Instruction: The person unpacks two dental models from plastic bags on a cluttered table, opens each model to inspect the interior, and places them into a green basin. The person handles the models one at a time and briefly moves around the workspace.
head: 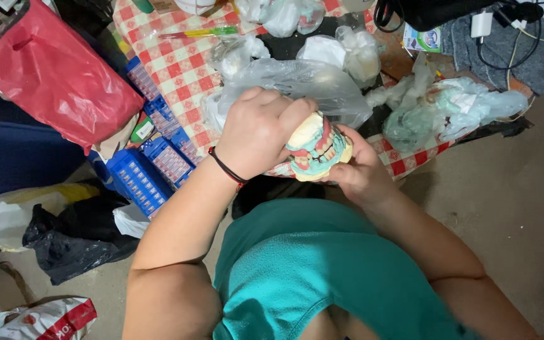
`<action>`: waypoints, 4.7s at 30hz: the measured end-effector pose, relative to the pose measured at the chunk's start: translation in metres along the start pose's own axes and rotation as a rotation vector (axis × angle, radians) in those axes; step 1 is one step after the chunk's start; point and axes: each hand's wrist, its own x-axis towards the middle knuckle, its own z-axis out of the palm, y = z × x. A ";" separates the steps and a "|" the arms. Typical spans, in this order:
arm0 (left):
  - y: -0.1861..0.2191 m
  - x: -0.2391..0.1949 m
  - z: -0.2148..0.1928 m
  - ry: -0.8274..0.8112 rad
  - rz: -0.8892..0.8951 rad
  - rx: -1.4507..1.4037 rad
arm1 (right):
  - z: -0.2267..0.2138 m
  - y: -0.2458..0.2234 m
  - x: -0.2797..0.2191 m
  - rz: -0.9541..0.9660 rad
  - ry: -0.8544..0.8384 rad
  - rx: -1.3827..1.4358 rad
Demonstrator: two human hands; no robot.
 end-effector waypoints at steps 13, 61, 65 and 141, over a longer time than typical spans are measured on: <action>0.002 0.005 -0.018 -0.151 -0.021 -0.086 | -0.011 0.008 0.002 0.028 0.051 0.011; -0.104 -0.127 0.218 -0.714 -0.863 0.148 | -0.159 -0.016 0.020 0.430 -0.033 0.674; -0.093 -0.137 0.201 -0.522 -1.096 -0.173 | -0.180 -0.018 0.013 0.378 -0.010 0.367; 0.014 0.022 0.232 -0.057 -0.587 -0.591 | -0.218 -0.134 -0.257 -0.544 1.095 0.806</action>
